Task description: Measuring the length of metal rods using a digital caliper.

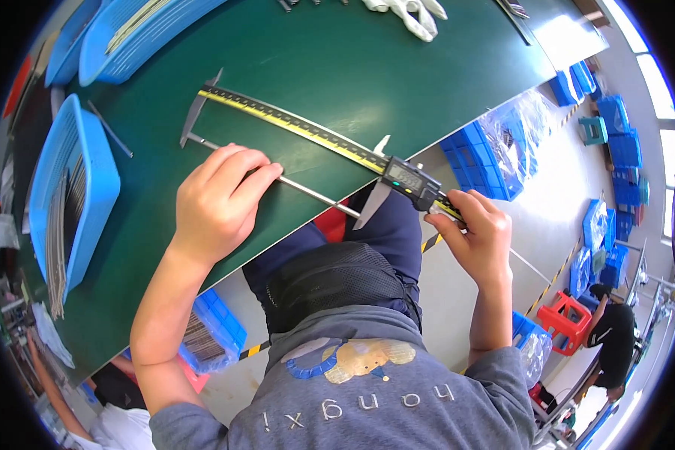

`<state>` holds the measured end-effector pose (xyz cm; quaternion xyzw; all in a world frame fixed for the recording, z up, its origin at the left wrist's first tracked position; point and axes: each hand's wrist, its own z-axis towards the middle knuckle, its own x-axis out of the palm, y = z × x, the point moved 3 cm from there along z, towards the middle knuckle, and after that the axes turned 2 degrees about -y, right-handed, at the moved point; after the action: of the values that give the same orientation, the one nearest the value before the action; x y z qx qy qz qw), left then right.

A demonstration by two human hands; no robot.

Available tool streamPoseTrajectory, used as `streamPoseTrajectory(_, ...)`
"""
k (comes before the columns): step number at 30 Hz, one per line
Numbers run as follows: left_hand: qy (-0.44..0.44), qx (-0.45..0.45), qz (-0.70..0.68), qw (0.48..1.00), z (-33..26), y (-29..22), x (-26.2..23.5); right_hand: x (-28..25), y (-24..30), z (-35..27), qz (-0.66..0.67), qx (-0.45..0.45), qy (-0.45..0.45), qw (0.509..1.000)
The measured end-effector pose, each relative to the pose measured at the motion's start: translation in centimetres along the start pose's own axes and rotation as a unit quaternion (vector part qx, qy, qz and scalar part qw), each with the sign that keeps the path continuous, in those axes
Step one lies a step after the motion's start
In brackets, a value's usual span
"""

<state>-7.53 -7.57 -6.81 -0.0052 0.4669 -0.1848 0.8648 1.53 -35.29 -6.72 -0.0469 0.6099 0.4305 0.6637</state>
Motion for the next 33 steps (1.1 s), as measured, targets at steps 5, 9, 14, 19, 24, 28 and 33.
streamPoseTrajectory(5, 0.011, 0.008, -0.014, 1.000, 0.0, 0.0, -0.1, 0.2, 0.0, -0.3, 0.001, 0.011, 0.003, 1.000)
streamPoseTrajectory(9, 0.006, 0.011, -0.017, 1.000, 0.0, -0.1, -0.3, 0.1, 0.4, -0.2, 0.003, 0.023, 0.020, 1.000)
streamPoseTrajectory(14, 0.006, 0.000, -0.030, 1.000, 0.5, 0.3, 0.1, -0.2, 0.6, 0.3, 0.024, 0.006, 0.010, 1.000)
streamPoseTrajectory(19, 0.072, 0.028, -0.039, 0.996, 0.7, 0.8, -0.1, 0.6, 0.2, 0.7, -0.008, 0.010, 0.016, 1.000)
streamPoseTrajectory(24, 0.002, 0.074, -0.009, 0.997, 2.8, 2.0, -1.0, -0.1, -0.3, 0.3, 0.010, 0.033, 0.013, 0.999)
streamPoseTrajectory(28, -0.178, 0.030, 0.080, 0.980, 8.9, 7.2, -5.9, 0.0, 0.1, 0.2, 0.021, 0.001, 0.010, 1.000)
streamPoseTrajectory(33, -0.106, -0.175, 0.144, 0.968, 10.7, 20.7, -3.3, 0.2, 0.1, 0.3, 0.012, -0.025, 0.006, 1.000)
